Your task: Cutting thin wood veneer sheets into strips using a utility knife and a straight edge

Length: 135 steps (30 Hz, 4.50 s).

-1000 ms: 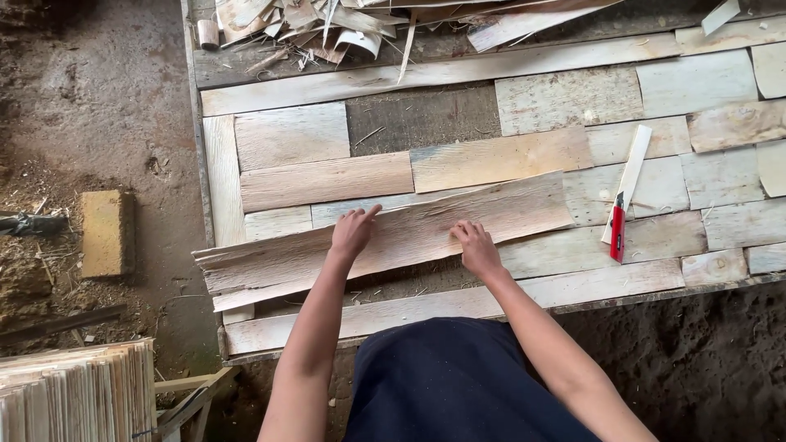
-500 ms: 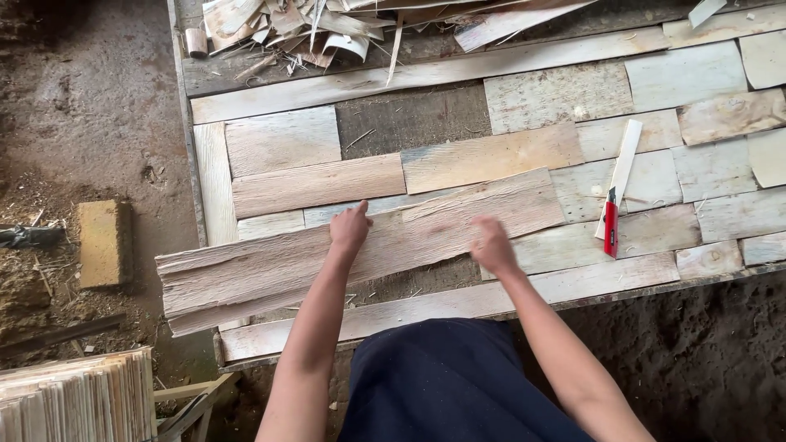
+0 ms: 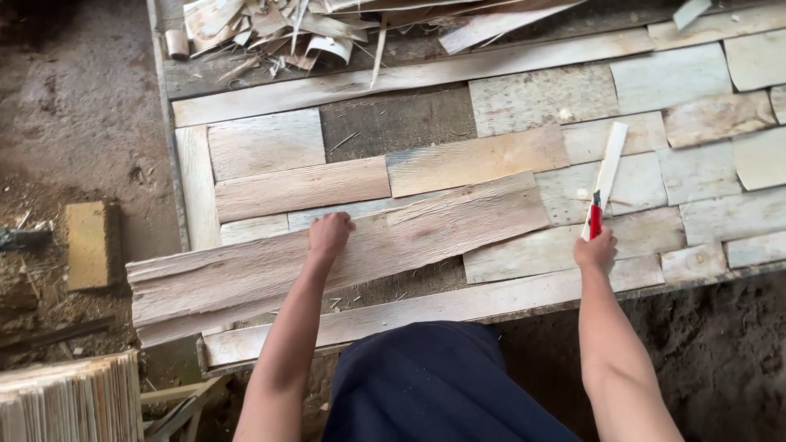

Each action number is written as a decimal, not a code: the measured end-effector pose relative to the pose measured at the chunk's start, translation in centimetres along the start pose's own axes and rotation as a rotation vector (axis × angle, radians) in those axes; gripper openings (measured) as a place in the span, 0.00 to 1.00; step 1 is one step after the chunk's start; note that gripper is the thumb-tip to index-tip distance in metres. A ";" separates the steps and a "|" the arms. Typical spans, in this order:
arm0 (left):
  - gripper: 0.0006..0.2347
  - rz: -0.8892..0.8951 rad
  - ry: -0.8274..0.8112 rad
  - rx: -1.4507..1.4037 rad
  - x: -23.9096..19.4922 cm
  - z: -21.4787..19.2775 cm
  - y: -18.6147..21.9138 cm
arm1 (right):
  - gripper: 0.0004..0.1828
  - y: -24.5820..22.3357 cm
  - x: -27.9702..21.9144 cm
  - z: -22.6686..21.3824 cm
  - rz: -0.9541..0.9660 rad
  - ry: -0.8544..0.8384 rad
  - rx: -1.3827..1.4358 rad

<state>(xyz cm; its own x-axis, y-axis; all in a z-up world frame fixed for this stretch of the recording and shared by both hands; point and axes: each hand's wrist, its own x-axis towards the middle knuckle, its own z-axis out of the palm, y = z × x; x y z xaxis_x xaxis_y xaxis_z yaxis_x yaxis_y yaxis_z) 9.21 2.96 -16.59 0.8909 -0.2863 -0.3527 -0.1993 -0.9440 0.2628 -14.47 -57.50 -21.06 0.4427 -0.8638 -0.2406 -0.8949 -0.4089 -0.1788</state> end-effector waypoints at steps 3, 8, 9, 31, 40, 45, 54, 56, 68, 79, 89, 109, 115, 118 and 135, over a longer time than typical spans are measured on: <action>0.09 -0.003 -0.005 -0.048 -0.4 -2.3 0.7 | 0.27 -1.5 -1.7 -1.5 0.010 0.033 0.011; 0.09 -0.014 -0.004 -0.041 0.6 -1.1 0.0 | 0.27 -3.9 -4.6 -3.0 0.018 0.014 0.046; 0.09 -0.015 -0.002 -0.041 0.8 -0.9 0.0 | 0.27 -4.8 -5.7 -3.4 0.016 0.043 0.113; 0.07 -0.080 -0.008 -0.085 2.8 5.2 -2.1 | 0.18 -30.1 -35.6 -0.3 -0.636 -0.626 -0.018; 0.08 -0.079 -0.013 -0.037 2.5 4.9 -2.1 | 0.16 -32.0 -35.5 1.2 -0.619 -0.584 -0.067; 0.07 -0.087 -0.024 -0.086 2.3 4.8 -2.0 | 0.16 -32.4 -35.8 1.3 -0.592 -0.614 -0.044; 0.09 -0.114 -0.060 -0.062 2.1 4.3 -1.7 | 0.17 -32.4 -35.8 2.1 -0.527 -0.694 -0.070; 0.09 -0.112 -0.050 -0.073 1.8 3.9 -1.5 | 0.18 -31.9 -35.9 2.2 -0.517 -0.699 -0.056; 0.10 -0.121 -0.005 -0.075 1.6 4.6 -1.6 | 0.22 -29.6 -38.3 -2.2 -0.468 -0.784 -0.095; 0.10 -0.123 0.031 -0.095 0.6 3.9 -1.5 | 0.23 -26.8 -40.1 -2.4 -0.463 -0.777 -0.170; 0.09 -0.112 0.023 -0.101 1.4 5.2 -1.9 | 0.21 -24.0 -41.0 -1.8 -0.394 -0.813 -0.122; 0.14 -0.005 0.040 -0.154 0.6 5.3 -4.7 | 0.28 -13.7 -28.3 -1.9 -0.052 -0.554 0.442; 0.11 -0.003 0.132 -0.149 -2.6 0.5 -2.1 | 0.22 -10.5 -22.3 -7.5 0.072 -0.212 0.414; 0.11 -0.010 0.151 -0.214 -3.2 -0.6 -1.4 | 0.23 -6.6 -16.2 -5.2 0.074 -0.164 0.337; 0.16 -0.105 0.496 -0.152 -8.5 -3.7 8.8 | 0.10 -20.7 -15.4 -12.2 -1.272 0.179 0.564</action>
<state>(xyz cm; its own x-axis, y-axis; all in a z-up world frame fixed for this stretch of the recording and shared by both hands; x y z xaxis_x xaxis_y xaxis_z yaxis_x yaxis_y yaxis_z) 1.36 -2.32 -7.92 0.9963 -0.0447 0.0732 -0.0698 -0.9185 0.3892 -3.45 -39.35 -2.01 0.8711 -0.0387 0.4895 0.2702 -0.7946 -0.5436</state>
